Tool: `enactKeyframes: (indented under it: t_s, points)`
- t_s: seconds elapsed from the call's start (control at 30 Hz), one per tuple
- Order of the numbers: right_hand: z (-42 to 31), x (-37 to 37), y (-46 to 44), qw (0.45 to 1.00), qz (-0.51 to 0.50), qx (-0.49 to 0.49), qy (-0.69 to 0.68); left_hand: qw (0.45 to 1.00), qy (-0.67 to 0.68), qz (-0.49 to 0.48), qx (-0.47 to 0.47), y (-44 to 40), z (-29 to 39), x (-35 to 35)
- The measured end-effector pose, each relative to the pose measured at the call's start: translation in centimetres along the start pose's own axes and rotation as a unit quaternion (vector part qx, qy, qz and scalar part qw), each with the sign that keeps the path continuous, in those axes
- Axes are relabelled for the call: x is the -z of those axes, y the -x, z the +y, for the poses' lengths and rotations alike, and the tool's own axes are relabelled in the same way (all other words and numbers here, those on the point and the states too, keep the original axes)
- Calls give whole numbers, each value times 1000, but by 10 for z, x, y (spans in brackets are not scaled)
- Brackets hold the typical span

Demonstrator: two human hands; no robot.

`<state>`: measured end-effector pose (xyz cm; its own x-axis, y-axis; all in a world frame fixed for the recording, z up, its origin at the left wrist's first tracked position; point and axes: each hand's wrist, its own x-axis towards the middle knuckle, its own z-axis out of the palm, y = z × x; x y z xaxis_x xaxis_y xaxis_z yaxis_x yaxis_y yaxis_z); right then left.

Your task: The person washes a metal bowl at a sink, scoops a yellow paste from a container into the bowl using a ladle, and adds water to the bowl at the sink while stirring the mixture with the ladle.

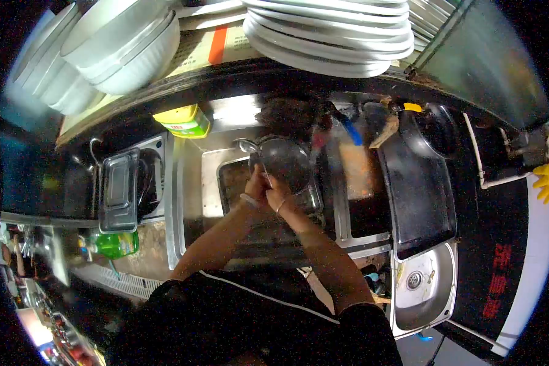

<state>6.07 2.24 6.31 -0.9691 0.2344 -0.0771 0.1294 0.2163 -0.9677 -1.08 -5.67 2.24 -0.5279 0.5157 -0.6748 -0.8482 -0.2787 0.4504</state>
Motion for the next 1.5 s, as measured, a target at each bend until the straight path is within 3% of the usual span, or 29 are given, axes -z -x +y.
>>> enactKeyframes:
  t_s: [0.07,0.1,0.13,0.2,0.27,0.33,0.4,0.43,0.47,0.5,0.53,0.57,0.63,0.67,0.73,0.8,0.83,0.87,0.9,0.97,1.03,1.1,1.17,1.23,1.27,1.37,1.4,1.47,1.5]
  points:
    - [8,26,7,996,-51,-48,48,998,-13,45,37,22,17,-13]
    - [13,39,11,991,-49,-69,108,947,-297,55,-105,22,14,-5]
    - [18,52,14,981,-49,-91,167,799,-550,58,-237,23,7,5]
    - [25,75,14,926,8,-125,357,543,-749,4,-379,19,-5,18]
    - [17,96,-12,894,-12,-233,384,484,-750,-95,-441,19,-7,20]
    - [14,106,-34,876,12,-288,386,599,-715,-153,-326,40,-4,-2]
    - [20,92,-49,889,49,-254,377,812,-543,-149,-150,45,-10,-16]
    - [24,85,-53,898,53,-217,379,924,-365,-109,-28,39,-17,-22]
    - [27,80,-54,910,31,-138,389,980,-165,-62,97,34,-22,-25]
    - [32,72,-55,928,19,-111,355,918,-370,-123,-68,37,-17,-25]
    - [38,65,-56,944,6,-86,319,786,-546,-175,-229,45,-6,-23]
    - [44,54,-54,965,3,-113,238,593,-681,-215,-373,49,3,-25]
    - [93,52,-57,889,-147,-46,432,843,-380,-269,-270,50,3,-31]
    - [149,63,-60,697,-278,51,659,886,-289,-284,-227,49,4,-32]
    - [139,70,-50,578,-290,76,759,920,-182,-304,-166,43,7,-30]
    - [78,93,-41,808,-79,-54,582,832,-389,-307,-248,34,16,-25]
    - [98,97,-53,817,-72,-69,568,694,-581,-274,-325,36,18,-16]
    - [109,99,-64,825,-65,-84,555,511,-737,-224,-381,37,17,-10]
    - [125,102,-76,833,-58,-99,541,525,-714,-233,-400,35,11,-8]
    - [134,73,-81,854,-22,36,519,553,-663,-254,-437,27,-4,-7]
    - [138,63,-74,882,17,128,454,609,-693,-227,-313,14,4,-11]
    - [145,72,-58,939,57,142,308,681,-657,-102,-306,10,7,-16]
    - [61,83,-24,911,96,-5,402,739,-525,124,-404,25,14,-33]
    - [-4,102,9,889,139,-89,427,650,-578,142,-472,54,35,-46]
    - [1,111,26,900,181,-58,393,602,-602,150,-503,62,43,-48]
    - [16,132,78,911,274,-55,305,795,-502,199,-276,4,35,-24]
    - [67,143,95,942,299,34,147,846,-454,125,-252,0,25,-27]
    - [96,149,131,939,327,14,-105,909,-340,9,-241,-14,-14,-27]
    - [60,152,153,917,338,-92,-192,941,-270,-23,-204,-18,-26,-32]
